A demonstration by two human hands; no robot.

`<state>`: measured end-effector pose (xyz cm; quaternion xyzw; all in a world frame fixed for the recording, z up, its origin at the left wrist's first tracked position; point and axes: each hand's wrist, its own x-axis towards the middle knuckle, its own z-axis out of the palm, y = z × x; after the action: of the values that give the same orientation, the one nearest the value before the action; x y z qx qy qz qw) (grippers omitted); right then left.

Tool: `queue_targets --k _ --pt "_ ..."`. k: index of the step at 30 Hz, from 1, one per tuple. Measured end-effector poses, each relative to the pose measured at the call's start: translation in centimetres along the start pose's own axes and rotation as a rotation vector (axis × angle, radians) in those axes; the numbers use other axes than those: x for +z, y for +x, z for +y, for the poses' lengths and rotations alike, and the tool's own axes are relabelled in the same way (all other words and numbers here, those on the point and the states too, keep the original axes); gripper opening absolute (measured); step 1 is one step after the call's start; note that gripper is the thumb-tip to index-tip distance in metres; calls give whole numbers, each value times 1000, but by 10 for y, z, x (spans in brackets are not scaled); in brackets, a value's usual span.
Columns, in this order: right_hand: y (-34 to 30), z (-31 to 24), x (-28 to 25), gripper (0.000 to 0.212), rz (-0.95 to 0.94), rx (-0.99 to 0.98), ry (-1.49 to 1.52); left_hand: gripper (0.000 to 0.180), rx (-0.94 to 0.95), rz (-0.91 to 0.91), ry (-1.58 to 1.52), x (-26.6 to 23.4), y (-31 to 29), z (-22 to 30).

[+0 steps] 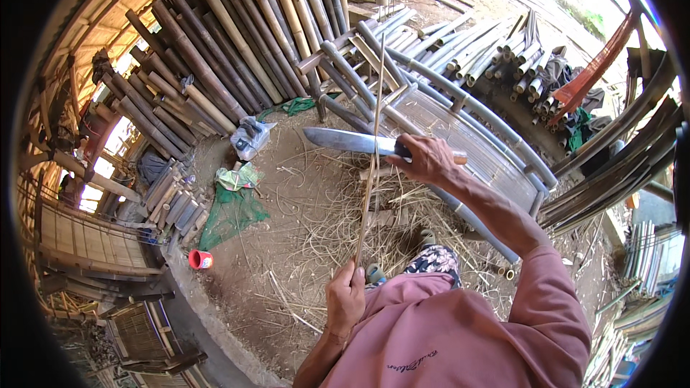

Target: The person shaves a bamboo pole using a machete, cuts bamboo segments with a hand saw, and moves large bamboo poles within a workshop.

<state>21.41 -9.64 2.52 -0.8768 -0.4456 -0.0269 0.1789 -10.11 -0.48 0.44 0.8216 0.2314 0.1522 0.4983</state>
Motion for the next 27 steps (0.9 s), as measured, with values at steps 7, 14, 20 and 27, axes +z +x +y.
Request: queue_targets --k 7,14,20,27 --pt "42 56 -35 48 -69 420 -6 17 -146 -89 -31 -29 -71 -16" --pt "62 144 -97 70 199 653 -103 29 -364 -13 -209 -53 -164 -88" --pt "33 30 -35 28 247 193 188 37 -335 -57 -570 -46 -43 -29" --pt "-36 -100 8 39 100 -383 269 30 -395 -158 -935 -37 56 34"
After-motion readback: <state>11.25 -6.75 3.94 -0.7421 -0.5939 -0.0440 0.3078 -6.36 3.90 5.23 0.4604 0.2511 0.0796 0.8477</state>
